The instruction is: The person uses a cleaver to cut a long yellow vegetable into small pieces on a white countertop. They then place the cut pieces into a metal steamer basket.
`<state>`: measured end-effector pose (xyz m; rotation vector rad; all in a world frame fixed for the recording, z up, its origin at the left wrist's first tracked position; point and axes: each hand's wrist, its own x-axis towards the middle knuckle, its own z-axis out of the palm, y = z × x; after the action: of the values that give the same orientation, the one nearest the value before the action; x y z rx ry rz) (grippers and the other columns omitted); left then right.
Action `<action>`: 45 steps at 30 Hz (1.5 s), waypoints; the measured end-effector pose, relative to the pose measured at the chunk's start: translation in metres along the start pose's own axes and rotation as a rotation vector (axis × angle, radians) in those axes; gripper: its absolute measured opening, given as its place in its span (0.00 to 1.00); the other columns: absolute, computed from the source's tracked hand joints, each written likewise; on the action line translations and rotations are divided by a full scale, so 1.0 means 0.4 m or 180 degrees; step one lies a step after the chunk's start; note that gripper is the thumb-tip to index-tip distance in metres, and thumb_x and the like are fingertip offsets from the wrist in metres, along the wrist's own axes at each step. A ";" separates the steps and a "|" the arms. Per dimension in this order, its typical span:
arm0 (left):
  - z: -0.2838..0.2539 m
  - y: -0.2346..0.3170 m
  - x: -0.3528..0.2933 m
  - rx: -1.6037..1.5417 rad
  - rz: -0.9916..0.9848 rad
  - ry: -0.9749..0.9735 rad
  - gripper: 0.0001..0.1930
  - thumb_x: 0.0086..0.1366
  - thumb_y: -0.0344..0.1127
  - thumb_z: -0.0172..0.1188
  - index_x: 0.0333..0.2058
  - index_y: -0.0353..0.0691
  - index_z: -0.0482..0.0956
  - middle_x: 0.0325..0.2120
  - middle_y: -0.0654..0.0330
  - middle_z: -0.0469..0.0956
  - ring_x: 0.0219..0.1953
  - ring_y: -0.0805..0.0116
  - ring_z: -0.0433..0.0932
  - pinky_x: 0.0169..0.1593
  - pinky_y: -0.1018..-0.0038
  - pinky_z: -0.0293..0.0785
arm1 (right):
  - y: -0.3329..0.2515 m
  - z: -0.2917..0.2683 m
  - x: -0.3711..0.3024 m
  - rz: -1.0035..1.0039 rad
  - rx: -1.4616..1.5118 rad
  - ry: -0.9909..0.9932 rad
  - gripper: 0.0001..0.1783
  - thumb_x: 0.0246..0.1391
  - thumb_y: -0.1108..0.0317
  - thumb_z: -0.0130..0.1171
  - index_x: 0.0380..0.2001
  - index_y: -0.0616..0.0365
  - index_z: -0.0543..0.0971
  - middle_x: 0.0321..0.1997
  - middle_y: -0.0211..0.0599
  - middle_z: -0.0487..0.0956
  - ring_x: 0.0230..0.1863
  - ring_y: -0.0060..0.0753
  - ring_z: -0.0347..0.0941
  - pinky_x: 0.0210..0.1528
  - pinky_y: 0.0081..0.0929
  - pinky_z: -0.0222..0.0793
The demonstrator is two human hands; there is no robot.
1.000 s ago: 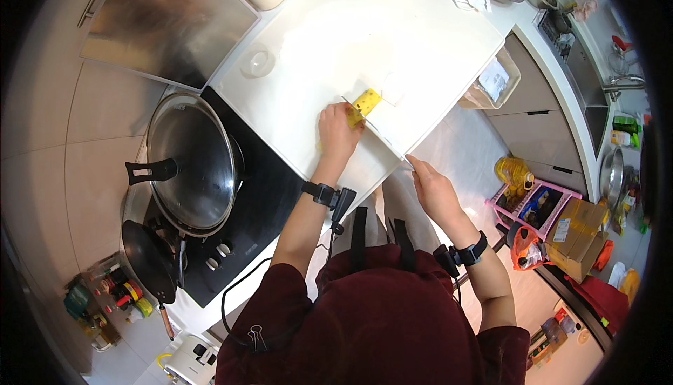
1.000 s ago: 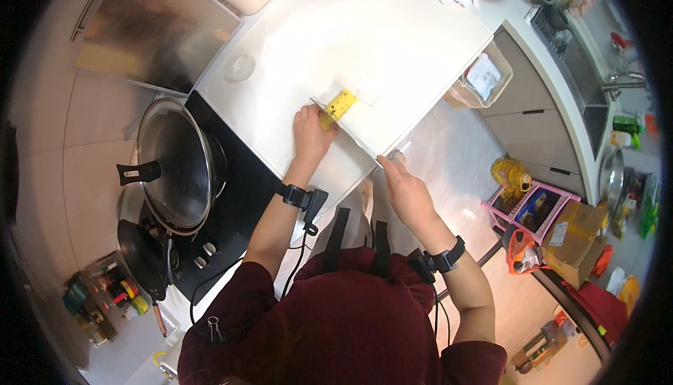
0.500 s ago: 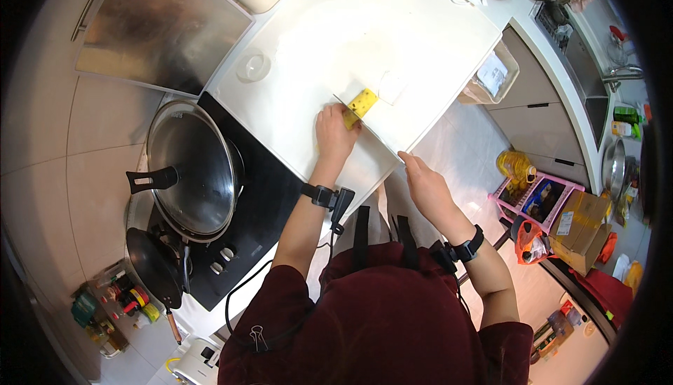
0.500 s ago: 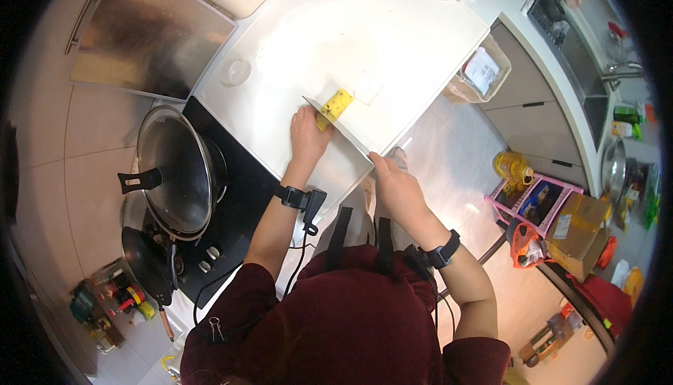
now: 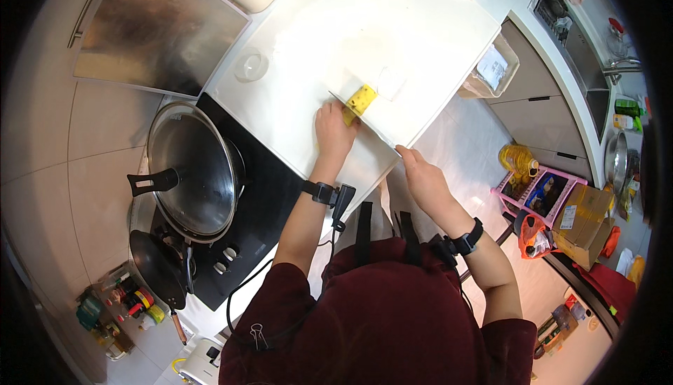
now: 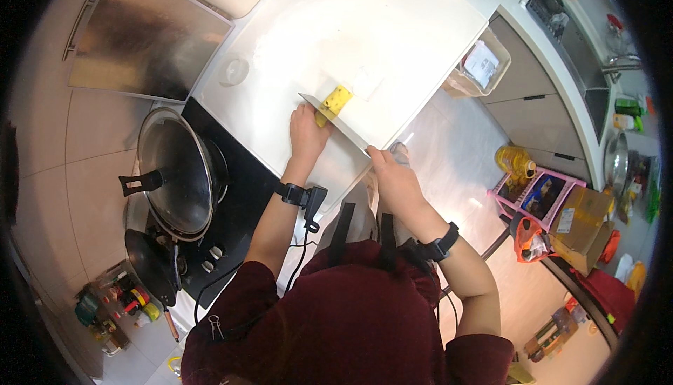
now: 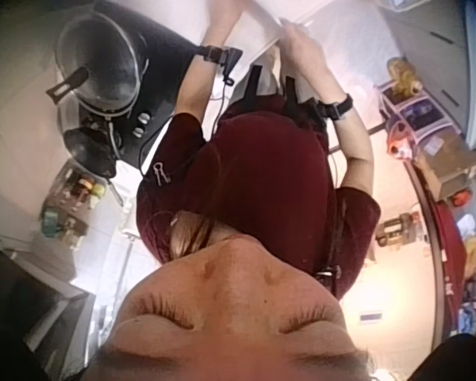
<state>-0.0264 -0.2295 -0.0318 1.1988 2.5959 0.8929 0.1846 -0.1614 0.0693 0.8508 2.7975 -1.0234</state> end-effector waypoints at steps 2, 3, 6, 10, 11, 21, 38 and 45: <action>0.001 -0.003 -0.001 0.0027 0.0012 0.0000 0.20 0.43 0.30 0.71 0.37 0.35 0.75 0.35 0.50 0.74 0.39 0.48 0.71 0.46 0.59 0.69 | 0.004 -0.015 -0.018 0.0180 -0.0095 -0.0174 0.24 0.55 0.79 0.47 0.57 0.60 0.66 0.47 0.53 0.75 0.36 0.58 0.77 0.36 0.45 0.75; 0.003 -0.005 -0.001 0.0020 0.0035 0.0032 0.20 0.43 0.30 0.71 0.37 0.36 0.75 0.35 0.51 0.74 0.40 0.48 0.71 0.46 0.59 0.69 | 0.004 -0.017 -0.019 0.0197 -0.0103 -0.0210 0.24 0.54 0.79 0.47 0.57 0.59 0.66 0.46 0.51 0.75 0.38 0.56 0.77 0.37 0.44 0.75; 0.009 -0.008 -0.001 -0.0024 0.0070 0.0085 0.20 0.43 0.30 0.71 0.37 0.36 0.75 0.35 0.51 0.74 0.40 0.48 0.72 0.46 0.59 0.69 | 0.005 -0.013 -0.011 0.0229 -0.0121 -0.0267 0.26 0.53 0.79 0.48 0.57 0.57 0.66 0.44 0.47 0.75 0.43 0.53 0.76 0.38 0.42 0.75; 0.009 -0.013 0.002 -0.0053 0.0083 0.0057 0.21 0.43 0.30 0.71 0.37 0.37 0.75 0.35 0.51 0.74 0.40 0.48 0.72 0.46 0.59 0.69 | 0.014 0.003 0.019 -0.0048 -0.0117 -0.0049 0.25 0.53 0.79 0.48 0.56 0.57 0.66 0.44 0.47 0.76 0.41 0.55 0.76 0.38 0.42 0.75; 0.009 -0.013 0.003 -0.0034 0.0054 0.0002 0.21 0.43 0.30 0.71 0.37 0.37 0.75 0.35 0.51 0.74 0.40 0.48 0.72 0.46 0.59 0.69 | 0.017 0.003 0.020 -0.0036 -0.0180 -0.0064 0.25 0.53 0.79 0.48 0.56 0.58 0.66 0.45 0.47 0.75 0.41 0.55 0.76 0.38 0.43 0.75; 0.011 -0.011 -0.002 -0.0061 0.0087 0.0081 0.21 0.42 0.28 0.71 0.37 0.36 0.74 0.36 0.51 0.74 0.41 0.48 0.72 0.47 0.59 0.69 | 0.020 0.005 0.010 0.0159 -0.0124 -0.0223 0.24 0.53 0.80 0.47 0.55 0.58 0.67 0.44 0.48 0.76 0.42 0.53 0.77 0.39 0.42 0.75; -0.131 -0.053 0.003 -0.0827 -0.0572 -0.0415 0.38 0.50 0.34 0.74 0.58 0.33 0.66 0.53 0.48 0.70 0.56 0.56 0.71 0.55 0.64 0.71 | 0.106 -0.113 -0.054 -0.0399 0.0479 0.0376 0.23 0.56 0.77 0.51 0.57 0.55 0.71 0.50 0.47 0.77 0.44 0.54 0.76 0.43 0.40 0.75; -0.231 -0.052 0.008 -0.0610 -0.0568 0.0565 0.25 0.59 0.35 0.66 0.54 0.34 0.70 0.48 0.48 0.73 0.50 0.52 0.74 0.53 0.61 0.71 | 0.268 -0.333 0.026 -0.0703 -0.0309 0.0969 0.26 0.44 0.81 0.56 0.49 0.50 0.79 0.55 0.32 0.77 0.43 0.44 0.79 0.42 0.35 0.77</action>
<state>-0.0756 -0.2796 0.0316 0.8600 2.6241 1.2253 0.2495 -0.0076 0.1083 0.7567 3.2283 -0.8332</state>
